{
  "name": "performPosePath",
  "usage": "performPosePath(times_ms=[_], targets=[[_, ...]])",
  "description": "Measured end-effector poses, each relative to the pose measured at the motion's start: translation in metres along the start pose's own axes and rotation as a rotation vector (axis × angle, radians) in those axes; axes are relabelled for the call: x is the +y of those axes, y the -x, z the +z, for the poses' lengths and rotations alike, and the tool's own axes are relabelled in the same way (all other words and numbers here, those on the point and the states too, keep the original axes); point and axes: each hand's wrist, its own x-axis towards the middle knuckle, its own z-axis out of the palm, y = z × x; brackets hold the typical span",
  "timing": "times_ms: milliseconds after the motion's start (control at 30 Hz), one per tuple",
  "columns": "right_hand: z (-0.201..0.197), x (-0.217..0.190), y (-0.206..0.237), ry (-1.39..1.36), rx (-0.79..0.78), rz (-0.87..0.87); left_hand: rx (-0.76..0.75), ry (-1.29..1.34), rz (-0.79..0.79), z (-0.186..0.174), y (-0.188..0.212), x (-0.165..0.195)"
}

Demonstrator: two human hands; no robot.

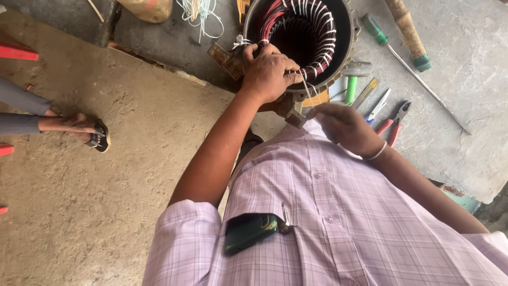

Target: The person secures the copper wire coils inside an electric motor stator housing, tying them with white cord and pressing the windings into place. They use a mallet to tap the coils and a long metal rod to adjust the windings while working around the stator on a low workbench.

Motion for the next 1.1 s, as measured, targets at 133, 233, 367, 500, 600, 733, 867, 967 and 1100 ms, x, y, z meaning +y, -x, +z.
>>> performPosePath(times_ms=[133,233,367,500,600,733,867,967,1100], targets=[[-0.003,0.002,-0.002,0.273,0.0,-0.065,-0.199,-0.022,-0.169,-0.005,-0.008,0.006],[-0.003,0.003,-0.001,0.237,-0.007,-0.114,-0.149,-0.059,-0.145,-0.001,-0.009,0.009],[-0.007,0.01,0.005,0.174,0.016,-0.068,0.018,-0.115,-0.029,0.008,-0.005,0.007],[-0.02,0.005,0.015,0.052,0.291,0.054,0.101,-0.154,0.038,0.015,0.0,0.004],[-0.033,-0.017,0.007,0.233,0.487,0.063,0.117,-0.134,0.044,0.017,0.001,0.002],[-0.061,-0.059,-0.064,0.879,0.239,-0.091,0.136,-0.022,0.049,0.019,0.002,0.0],[-0.054,-0.055,-0.184,1.518,-0.349,0.295,0.199,0.009,0.059,0.025,0.002,-0.001],[-0.052,-0.041,-0.231,1.292,-0.34,0.713,0.219,0.024,0.03,0.029,0.001,-0.002],[-0.057,-0.025,-0.254,1.027,-0.404,0.842,0.191,0.027,-0.004,0.033,-0.001,-0.005]])
